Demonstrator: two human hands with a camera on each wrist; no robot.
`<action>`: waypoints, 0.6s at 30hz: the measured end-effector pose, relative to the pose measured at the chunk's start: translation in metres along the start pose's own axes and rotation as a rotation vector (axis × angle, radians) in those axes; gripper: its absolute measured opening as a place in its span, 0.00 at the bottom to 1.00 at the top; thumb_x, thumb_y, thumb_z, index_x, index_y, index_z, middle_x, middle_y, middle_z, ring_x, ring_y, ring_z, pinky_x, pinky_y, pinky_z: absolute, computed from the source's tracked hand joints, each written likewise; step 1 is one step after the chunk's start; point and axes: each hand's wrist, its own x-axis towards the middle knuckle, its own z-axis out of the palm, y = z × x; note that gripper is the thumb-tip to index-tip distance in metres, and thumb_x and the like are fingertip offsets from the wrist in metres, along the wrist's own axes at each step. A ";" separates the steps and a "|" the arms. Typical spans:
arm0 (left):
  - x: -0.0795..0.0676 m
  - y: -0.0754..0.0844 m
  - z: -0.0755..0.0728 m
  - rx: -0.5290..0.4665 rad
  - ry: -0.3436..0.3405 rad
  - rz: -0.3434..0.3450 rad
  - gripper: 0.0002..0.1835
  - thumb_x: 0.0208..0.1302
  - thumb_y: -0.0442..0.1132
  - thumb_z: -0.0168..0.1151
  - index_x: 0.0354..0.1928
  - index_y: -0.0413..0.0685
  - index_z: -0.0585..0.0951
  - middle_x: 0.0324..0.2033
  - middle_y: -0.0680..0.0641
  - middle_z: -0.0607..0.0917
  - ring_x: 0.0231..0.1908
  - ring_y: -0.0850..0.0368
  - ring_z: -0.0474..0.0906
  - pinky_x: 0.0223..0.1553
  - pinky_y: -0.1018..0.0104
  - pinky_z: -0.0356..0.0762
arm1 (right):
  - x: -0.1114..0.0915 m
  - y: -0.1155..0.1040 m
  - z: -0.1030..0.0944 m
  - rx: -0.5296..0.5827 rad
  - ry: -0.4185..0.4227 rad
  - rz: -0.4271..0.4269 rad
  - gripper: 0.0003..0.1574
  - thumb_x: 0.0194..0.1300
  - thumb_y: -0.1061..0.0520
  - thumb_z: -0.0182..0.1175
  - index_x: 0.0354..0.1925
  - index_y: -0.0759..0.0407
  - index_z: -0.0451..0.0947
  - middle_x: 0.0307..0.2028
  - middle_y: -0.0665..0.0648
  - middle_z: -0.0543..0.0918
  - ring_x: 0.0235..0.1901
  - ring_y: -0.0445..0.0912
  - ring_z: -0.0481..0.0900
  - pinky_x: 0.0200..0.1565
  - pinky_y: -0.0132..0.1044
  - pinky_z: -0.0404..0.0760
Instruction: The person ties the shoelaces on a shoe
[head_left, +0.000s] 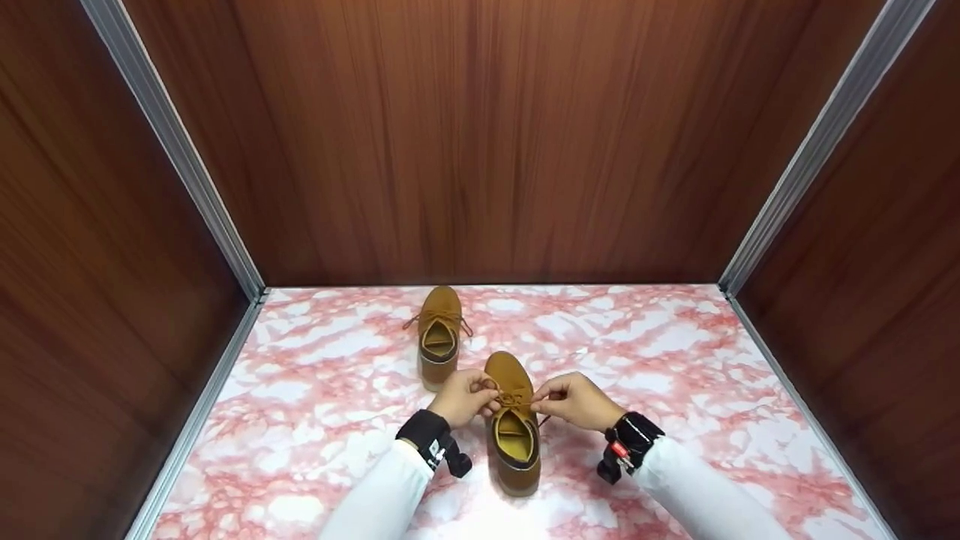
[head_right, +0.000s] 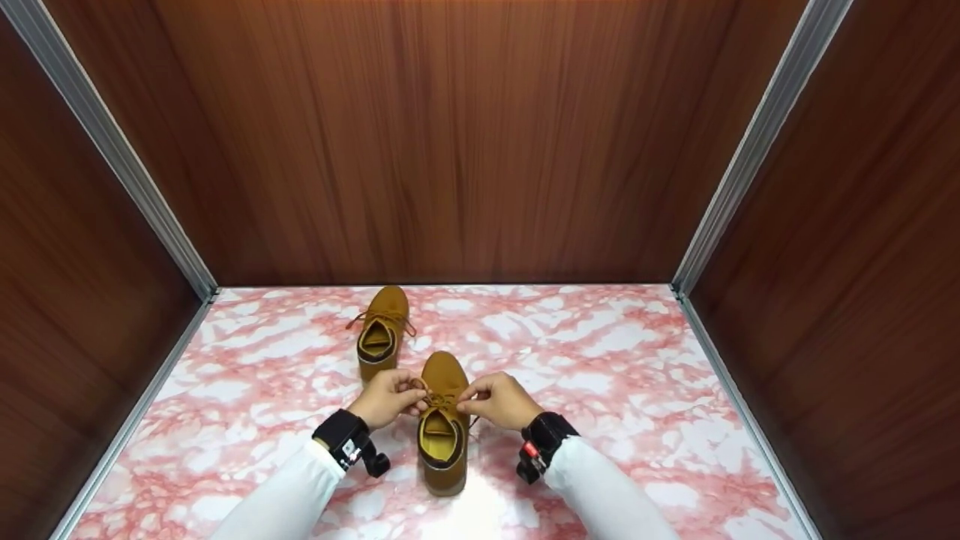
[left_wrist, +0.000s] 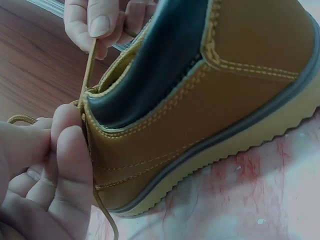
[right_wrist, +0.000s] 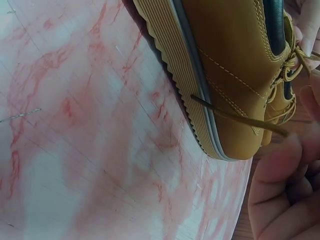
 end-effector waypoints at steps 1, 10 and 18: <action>0.000 0.000 0.000 -0.001 0.000 0.001 0.03 0.70 0.27 0.63 0.41 0.31 0.80 0.34 0.30 0.89 0.25 0.64 0.83 0.34 0.63 0.89 | 0.000 0.000 0.000 -0.003 -0.003 0.000 0.07 0.65 0.59 0.72 0.41 0.60 0.90 0.37 0.63 0.92 0.28 0.33 0.82 0.33 0.25 0.82; -0.001 0.003 -0.001 0.084 0.019 0.037 0.02 0.69 0.27 0.64 0.40 0.33 0.83 0.33 0.33 0.90 0.26 0.63 0.84 0.41 0.45 0.90 | 0.005 -0.006 0.004 -0.184 0.025 0.021 0.02 0.66 0.55 0.72 0.35 0.50 0.91 0.33 0.51 0.92 0.26 0.32 0.76 0.32 0.26 0.75; -0.003 0.003 -0.001 0.179 0.038 0.115 0.03 0.68 0.27 0.65 0.41 0.33 0.85 0.33 0.38 0.90 0.30 0.58 0.86 0.38 0.51 0.90 | 0.013 -0.012 0.014 -0.169 0.046 0.038 0.03 0.66 0.58 0.70 0.33 0.54 0.88 0.29 0.51 0.89 0.27 0.33 0.79 0.33 0.26 0.79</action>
